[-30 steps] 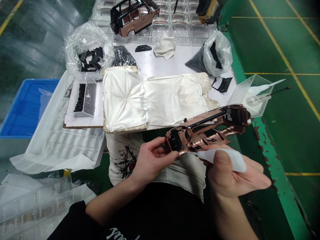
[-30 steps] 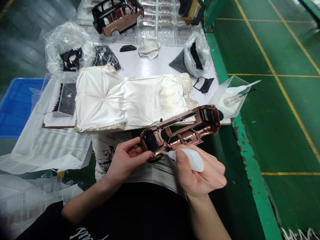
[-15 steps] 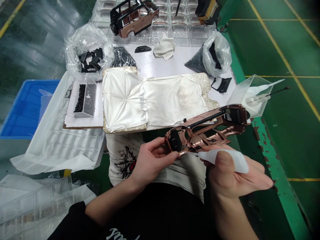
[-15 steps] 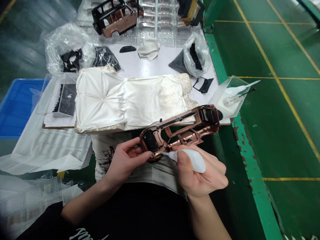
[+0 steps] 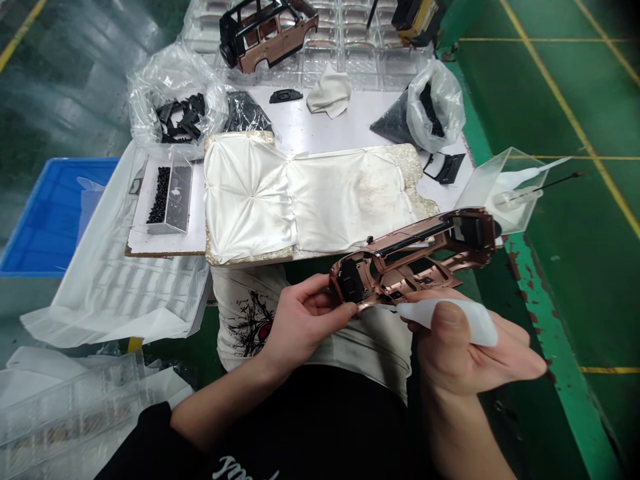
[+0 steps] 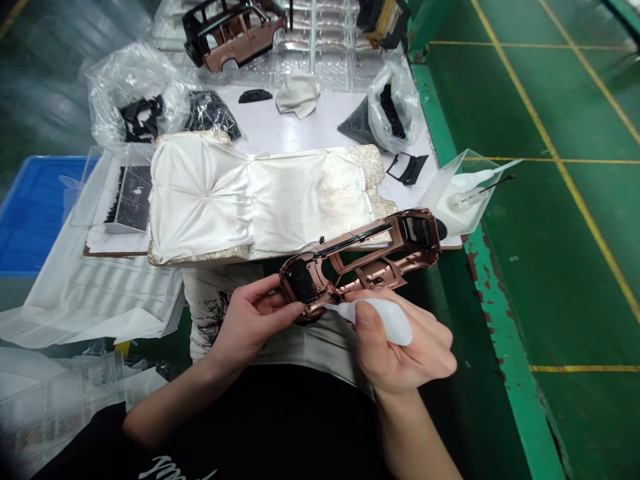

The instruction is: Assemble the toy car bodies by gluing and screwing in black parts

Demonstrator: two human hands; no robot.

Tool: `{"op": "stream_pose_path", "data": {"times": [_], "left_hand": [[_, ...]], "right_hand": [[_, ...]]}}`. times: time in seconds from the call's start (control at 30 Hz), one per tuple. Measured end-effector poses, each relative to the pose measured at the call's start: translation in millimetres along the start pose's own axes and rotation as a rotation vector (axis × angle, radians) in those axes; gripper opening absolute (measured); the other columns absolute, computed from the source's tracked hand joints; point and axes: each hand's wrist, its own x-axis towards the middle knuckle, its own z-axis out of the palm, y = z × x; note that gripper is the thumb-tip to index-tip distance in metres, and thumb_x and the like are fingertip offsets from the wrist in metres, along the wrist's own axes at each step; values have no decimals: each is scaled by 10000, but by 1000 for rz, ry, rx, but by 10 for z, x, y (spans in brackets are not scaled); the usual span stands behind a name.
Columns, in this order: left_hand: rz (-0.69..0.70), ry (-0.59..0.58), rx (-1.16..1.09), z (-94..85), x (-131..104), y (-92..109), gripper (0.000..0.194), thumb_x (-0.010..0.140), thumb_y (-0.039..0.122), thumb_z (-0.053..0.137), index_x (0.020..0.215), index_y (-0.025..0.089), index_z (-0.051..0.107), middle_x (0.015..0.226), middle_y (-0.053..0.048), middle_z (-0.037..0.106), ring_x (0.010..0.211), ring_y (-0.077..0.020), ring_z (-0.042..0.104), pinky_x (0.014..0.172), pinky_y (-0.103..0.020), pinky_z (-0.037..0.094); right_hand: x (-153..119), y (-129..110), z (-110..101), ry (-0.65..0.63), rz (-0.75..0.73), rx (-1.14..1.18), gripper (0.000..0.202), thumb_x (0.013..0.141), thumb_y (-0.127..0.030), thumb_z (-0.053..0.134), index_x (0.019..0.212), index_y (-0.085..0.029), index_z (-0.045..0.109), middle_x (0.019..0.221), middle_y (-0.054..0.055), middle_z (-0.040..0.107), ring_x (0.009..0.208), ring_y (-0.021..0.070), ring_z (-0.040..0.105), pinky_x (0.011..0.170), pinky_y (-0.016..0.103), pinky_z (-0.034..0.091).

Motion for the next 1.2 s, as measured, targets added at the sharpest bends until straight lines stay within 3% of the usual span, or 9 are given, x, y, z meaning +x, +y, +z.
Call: {"op": "stream_pose_path", "data": {"times": [0.43,0.67,1.03,1.2], "left_hand": [[0,20,-11,23,6,3,378,725,252,897,1081,166,804,1039,-77,846,948,-223,794,939,-319,637],[-6,31,0,20,4,-2,403,715,265,904,1094,172,803,1033,-78,843,955,-240,794,951,-348,639],[1,37,10,9,8,-16,407,704,270,912,1084,170,804,1009,-71,843,936,-228,790,936,-335,634],[-13,19,-1,10,4,-1,412,721,270,904,1107,171,799,1060,-81,843,970,-234,792,966,-344,630]], "right_hand": [[84,-36,106,100,-145,35,132,847,-131,727,815,-225,813,618,-19,690,497,173,643,422,301,480],[-17,-3,9,24,-19,34,173,876,-152,709,901,-258,843,706,-5,736,476,172,630,406,317,505],[12,-27,16,3,-24,-3,168,872,-162,707,881,-273,833,689,-3,737,487,195,660,405,331,529],[42,-42,5,-6,-21,3,128,881,-178,710,830,-236,812,678,-15,724,491,161,640,418,302,513]]}}
